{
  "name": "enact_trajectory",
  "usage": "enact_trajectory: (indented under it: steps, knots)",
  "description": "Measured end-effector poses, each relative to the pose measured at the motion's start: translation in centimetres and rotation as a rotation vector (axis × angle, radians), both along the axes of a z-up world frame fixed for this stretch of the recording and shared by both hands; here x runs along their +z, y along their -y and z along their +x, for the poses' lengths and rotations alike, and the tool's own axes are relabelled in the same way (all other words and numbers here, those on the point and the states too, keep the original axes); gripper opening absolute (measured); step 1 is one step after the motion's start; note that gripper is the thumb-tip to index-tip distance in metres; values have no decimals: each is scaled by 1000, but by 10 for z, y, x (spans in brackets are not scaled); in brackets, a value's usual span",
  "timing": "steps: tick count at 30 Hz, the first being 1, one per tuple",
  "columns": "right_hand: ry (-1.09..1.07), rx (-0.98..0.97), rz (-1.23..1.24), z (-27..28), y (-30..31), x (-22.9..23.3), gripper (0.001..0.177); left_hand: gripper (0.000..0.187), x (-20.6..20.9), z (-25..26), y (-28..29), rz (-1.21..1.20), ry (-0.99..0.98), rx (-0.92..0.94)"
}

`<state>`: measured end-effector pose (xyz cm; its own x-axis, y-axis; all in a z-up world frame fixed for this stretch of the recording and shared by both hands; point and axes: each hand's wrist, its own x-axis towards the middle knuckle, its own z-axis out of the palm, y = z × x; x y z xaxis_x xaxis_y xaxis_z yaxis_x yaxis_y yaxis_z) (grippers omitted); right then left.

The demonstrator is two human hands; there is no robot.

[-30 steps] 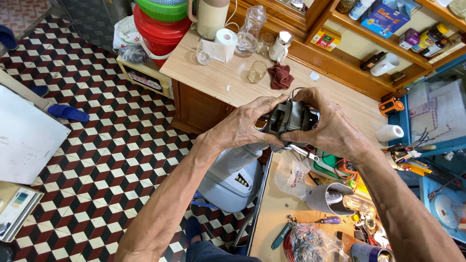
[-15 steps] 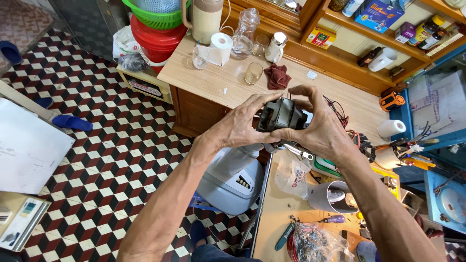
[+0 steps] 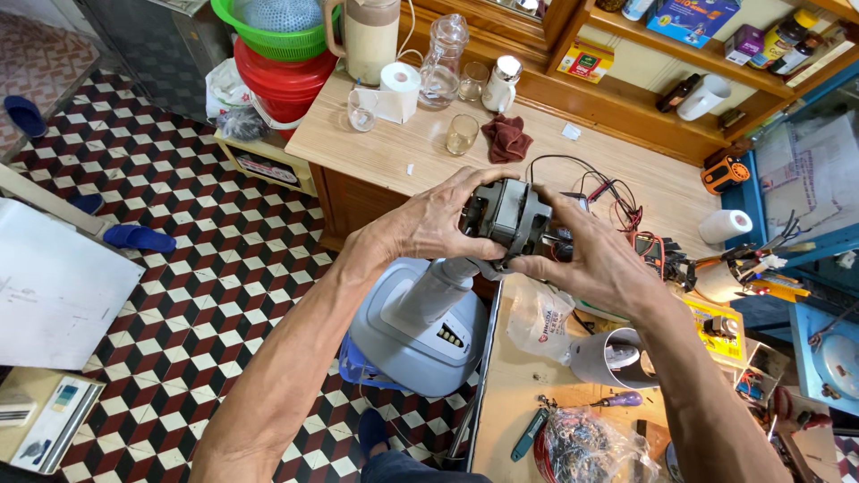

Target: The person disassembles a small motor, removes the rotor, and applies lubricant to the stator windings. They then reassemble the motor components and test the assembly by rotating the shaft.

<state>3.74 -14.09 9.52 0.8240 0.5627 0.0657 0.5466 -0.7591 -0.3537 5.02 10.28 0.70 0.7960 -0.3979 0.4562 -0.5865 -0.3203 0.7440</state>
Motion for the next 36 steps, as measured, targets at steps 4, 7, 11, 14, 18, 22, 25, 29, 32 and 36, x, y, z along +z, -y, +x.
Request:
enact_trajectory:
  steps: [4, 7, 11, 14, 18, 22, 25, 29, 32, 36]
  knots:
    - [11, -31, -67, 5, -1, 0, 106, 98, -4, 5, -4, -47, -28, -67]
    - [-11, -21, -75, 6, 3, 0, 110, 98, -4, 4, -7, -99, -40, -94]
    - [87, 20, -124, 10, 5, 0, 110, 102, -4, 5, 0, -223, -184, -179]
    - [58, 13, -128, 9, 5, 4, 110, 101, -5, 5, 6, -215, -198, -148]
    - [51, 32, -124, 4, 3, 8, 107, 97, -6, 2, 6, -160, -83, -110]
    - [39, -51, -216, 2, 1, 9, 109, 98, -4, 1, 7, -161, -112, -126]
    - [15, -61, -236, 4, 0, 11, 108, 99, -2, 3, 6, -183, -141, -157]
    - [28, -25, -215, 5, -3, 10, 107, 98, -1, 5, 5, -177, -84, -170]
    - [63, 18, -174, 7, -4, 9, 104, 100, -4, 6, -1, -205, -52, -186]
    - [104, 88, -104, 6, -8, 9, 105, 114, -10, 6, 1, -310, -135, -135]
